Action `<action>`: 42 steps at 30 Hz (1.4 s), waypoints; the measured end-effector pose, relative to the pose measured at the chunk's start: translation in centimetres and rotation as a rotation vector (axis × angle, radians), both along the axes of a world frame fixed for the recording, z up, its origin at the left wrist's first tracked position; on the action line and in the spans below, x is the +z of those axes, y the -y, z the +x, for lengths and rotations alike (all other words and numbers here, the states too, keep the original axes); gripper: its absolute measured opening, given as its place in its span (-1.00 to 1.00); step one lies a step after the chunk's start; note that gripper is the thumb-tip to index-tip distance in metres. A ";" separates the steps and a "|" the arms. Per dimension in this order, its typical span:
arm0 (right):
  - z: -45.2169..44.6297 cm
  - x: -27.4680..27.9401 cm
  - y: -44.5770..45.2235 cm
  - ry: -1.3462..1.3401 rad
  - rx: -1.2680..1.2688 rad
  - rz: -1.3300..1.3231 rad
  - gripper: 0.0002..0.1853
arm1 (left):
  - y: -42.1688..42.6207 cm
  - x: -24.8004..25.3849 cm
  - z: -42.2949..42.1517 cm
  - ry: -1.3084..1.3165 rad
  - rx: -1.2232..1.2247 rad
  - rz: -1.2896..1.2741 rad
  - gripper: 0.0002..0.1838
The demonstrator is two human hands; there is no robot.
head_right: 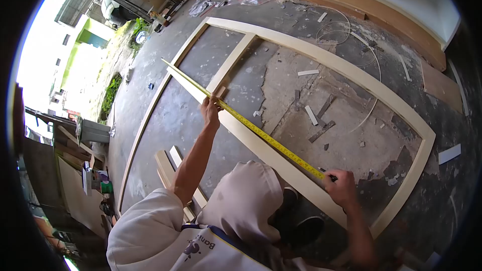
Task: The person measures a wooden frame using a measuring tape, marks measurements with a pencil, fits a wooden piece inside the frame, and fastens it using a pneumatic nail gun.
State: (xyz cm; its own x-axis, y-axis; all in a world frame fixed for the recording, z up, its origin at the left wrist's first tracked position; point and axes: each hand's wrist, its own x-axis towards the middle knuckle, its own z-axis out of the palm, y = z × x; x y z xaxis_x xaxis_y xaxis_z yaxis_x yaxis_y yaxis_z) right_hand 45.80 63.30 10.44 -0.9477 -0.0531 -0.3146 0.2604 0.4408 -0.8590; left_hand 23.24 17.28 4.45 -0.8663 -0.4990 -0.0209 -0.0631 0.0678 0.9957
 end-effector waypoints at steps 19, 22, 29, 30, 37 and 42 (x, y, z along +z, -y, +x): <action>-2.4 -3.2 9.9 -0.052 0.116 0.141 -0.73 | 5.8 -5.3 -0.9 0.126 0.014 0.000 -0.70; -2.7 -3.4 10.3 -0.046 0.107 0.130 -0.72 | 6.0 -5.3 -1.1 0.141 0.018 -0.023 -0.70; -2.4 -3.6 10.2 -0.007 0.107 0.134 -0.70 | 7.8 -7.5 -1.7 0.142 -0.025 -0.085 -0.68; -2.4 -4.0 10.3 -0.043 0.098 0.143 -0.70 | 8.2 -7.9 -1.7 0.147 -0.028 -0.084 -0.68; -3.1 -2.9 10.6 -0.024 0.131 0.181 -0.69 | 8.3 -7.7 -1.9 0.159 0.011 -0.062 -0.65; -2.5 -3.2 10.5 0.003 0.124 0.169 -0.69 | 8.2 -7.7 -1.3 0.171 -0.024 -0.099 -0.64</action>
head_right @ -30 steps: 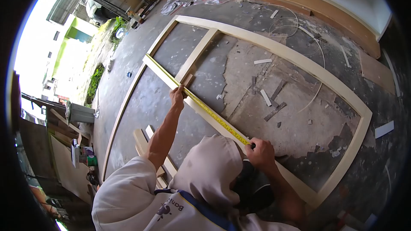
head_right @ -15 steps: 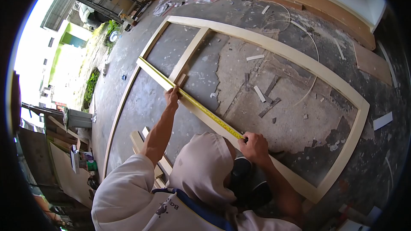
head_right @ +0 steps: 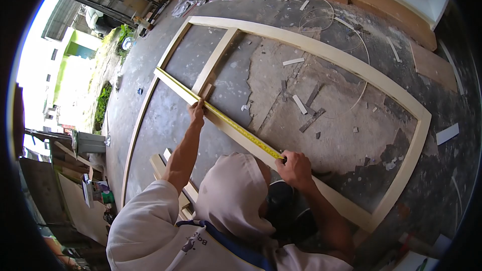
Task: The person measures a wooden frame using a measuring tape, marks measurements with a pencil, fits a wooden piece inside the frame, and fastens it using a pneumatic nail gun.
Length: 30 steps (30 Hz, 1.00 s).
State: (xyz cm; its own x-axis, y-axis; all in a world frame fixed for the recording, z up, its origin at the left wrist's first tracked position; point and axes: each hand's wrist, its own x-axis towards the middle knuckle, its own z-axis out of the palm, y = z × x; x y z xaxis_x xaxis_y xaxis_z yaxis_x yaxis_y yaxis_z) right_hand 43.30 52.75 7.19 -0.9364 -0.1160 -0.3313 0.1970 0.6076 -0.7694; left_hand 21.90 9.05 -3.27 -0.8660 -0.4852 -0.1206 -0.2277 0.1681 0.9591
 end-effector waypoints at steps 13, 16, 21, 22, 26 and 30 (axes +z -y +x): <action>13.8 -1.5 -12.7 -0.077 -0.334 0.199 -0.70 | 2.8 -1.0 -1.5 0.073 -0.051 -0.052 -0.76; 17.8 -0.7 -15.2 -0.044 -0.467 0.241 -0.69 | 2.3 -1.1 -1.6 0.139 -0.065 -0.112 -0.65; 19.6 -0.9 -16.3 -0.100 -0.470 0.397 -0.68 | -6.4 0.0 1.5 -0.031 0.047 -0.898 -0.45; 19.5 -0.9 -16.1 -0.096 -0.467 0.427 -0.67 | -9.1 0.3 3.2 -0.115 -0.100 -0.959 -0.49; 19.7 -1.3 -15.3 -0.139 -0.449 0.530 -0.67 | -23.7 5.4 12.1 -0.450 -0.726 -0.992 -0.66; 20.2 -2.1 -14.5 -0.221 -0.427 0.594 -0.68 | -29.9 4.1 17.2 -0.398 -1.371 -0.594 -0.72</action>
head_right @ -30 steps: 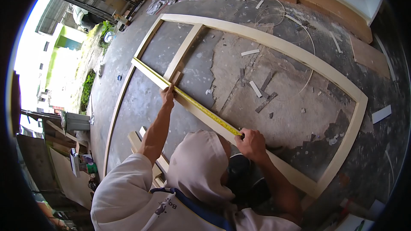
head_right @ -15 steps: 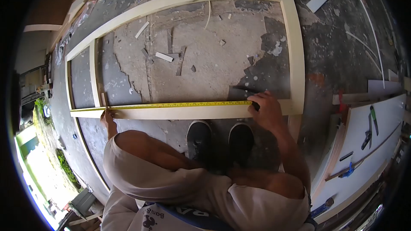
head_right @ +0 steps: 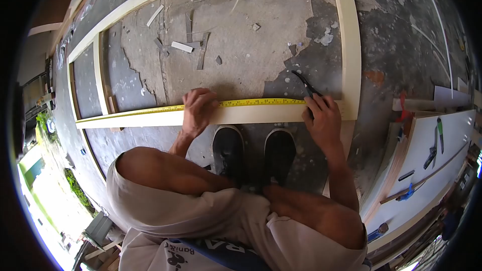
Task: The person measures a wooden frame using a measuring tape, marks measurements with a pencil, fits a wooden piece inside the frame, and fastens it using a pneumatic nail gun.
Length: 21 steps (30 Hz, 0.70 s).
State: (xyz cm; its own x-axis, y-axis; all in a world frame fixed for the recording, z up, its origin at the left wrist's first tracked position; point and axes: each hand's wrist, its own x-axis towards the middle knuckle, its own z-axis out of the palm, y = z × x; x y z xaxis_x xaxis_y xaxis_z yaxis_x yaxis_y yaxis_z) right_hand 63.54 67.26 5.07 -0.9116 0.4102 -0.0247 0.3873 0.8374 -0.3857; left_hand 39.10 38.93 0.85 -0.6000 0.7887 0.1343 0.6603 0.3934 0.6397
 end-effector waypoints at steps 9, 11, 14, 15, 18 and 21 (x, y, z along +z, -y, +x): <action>0.1 -0.9 1.6 -0.016 0.008 0.156 -0.60 | -3.7 -0.7 2.6 0.091 -0.131 0.023 -0.83; -0.3 -0.9 1.8 -0.002 0.020 0.183 -0.57 | -3.9 -0.8 3.0 0.081 -0.123 0.044 -0.85; -1.1 -0.9 2.5 -0.043 0.026 0.131 -0.55 | -4.2 -0.6 3.2 0.099 -0.111 0.037 -0.85; -1.6 -0.6 2.9 -0.041 0.029 0.129 -0.55 | -4.3 -0.5 3.2 0.103 -0.111 0.027 -0.86; -3.2 0.3 4.2 -0.171 0.047 0.041 -0.52 | -4.4 -0.4 3.2 0.110 -0.109 0.014 -0.86; -4.3 0.2 6.0 -0.276 0.170 -0.066 -0.54 | -4.5 -0.4 3.2 0.113 -0.117 0.003 -0.88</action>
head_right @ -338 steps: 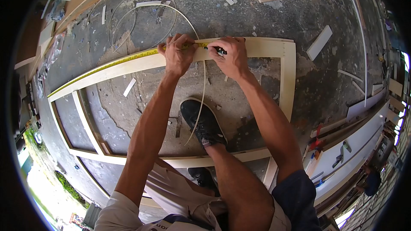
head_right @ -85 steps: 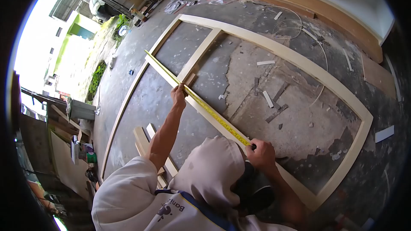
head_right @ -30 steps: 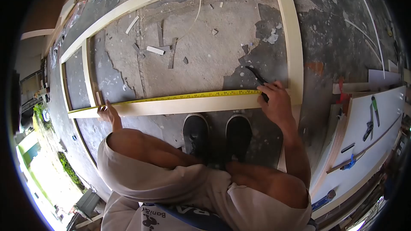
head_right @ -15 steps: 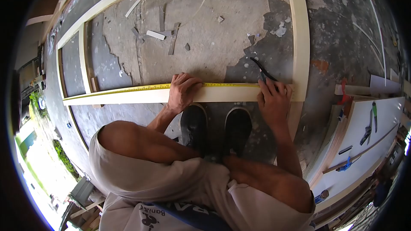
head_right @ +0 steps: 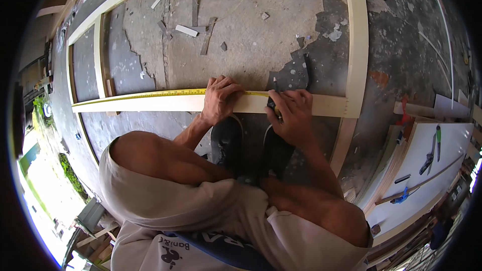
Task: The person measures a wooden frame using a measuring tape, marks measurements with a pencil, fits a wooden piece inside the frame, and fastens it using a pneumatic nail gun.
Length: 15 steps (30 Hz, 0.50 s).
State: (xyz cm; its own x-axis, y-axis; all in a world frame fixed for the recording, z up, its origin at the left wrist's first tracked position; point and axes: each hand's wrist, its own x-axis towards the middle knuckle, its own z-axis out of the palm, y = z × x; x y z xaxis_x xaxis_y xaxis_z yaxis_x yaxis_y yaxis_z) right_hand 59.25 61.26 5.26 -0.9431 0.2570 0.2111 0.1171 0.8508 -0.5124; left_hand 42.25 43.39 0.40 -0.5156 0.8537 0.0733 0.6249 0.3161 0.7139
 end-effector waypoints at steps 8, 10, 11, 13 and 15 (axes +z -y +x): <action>-1.6 -1.6 2.6 -0.225 0.003 -0.325 -0.65 | -0.1 0.1 -0.5 0.015 -0.025 -0.009 -0.89; -1.7 -2.1 3.1 -0.256 -0.032 -0.398 -0.66 | -0.2 0.3 -0.6 0.007 -0.044 -0.027 -0.89; -1.7 -2.4 3.3 -0.290 -0.072 -0.469 -0.68 | -0.1 0.2 -0.5 0.008 -0.041 -0.027 -0.89; -1.9 -3.0 3.5 -0.302 -0.075 -0.438 -0.71 | -0.2 -0.1 -0.5 -0.004 -0.041 -0.012 -0.88; -2.0 -3.2 3.5 -0.314 -0.079 -0.406 -0.74 | -0.1 -0.3 -0.5 0.006 -0.045 -0.021 -0.89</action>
State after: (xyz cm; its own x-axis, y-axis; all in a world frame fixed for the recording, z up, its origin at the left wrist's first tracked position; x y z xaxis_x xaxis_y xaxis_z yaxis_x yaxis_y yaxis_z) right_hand 57.20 57.72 2.05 -0.8247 0.4447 0.3494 -0.0394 0.5711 -0.8200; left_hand 41.72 43.45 0.10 -0.4770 0.8774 0.0519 0.6344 0.3028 0.7112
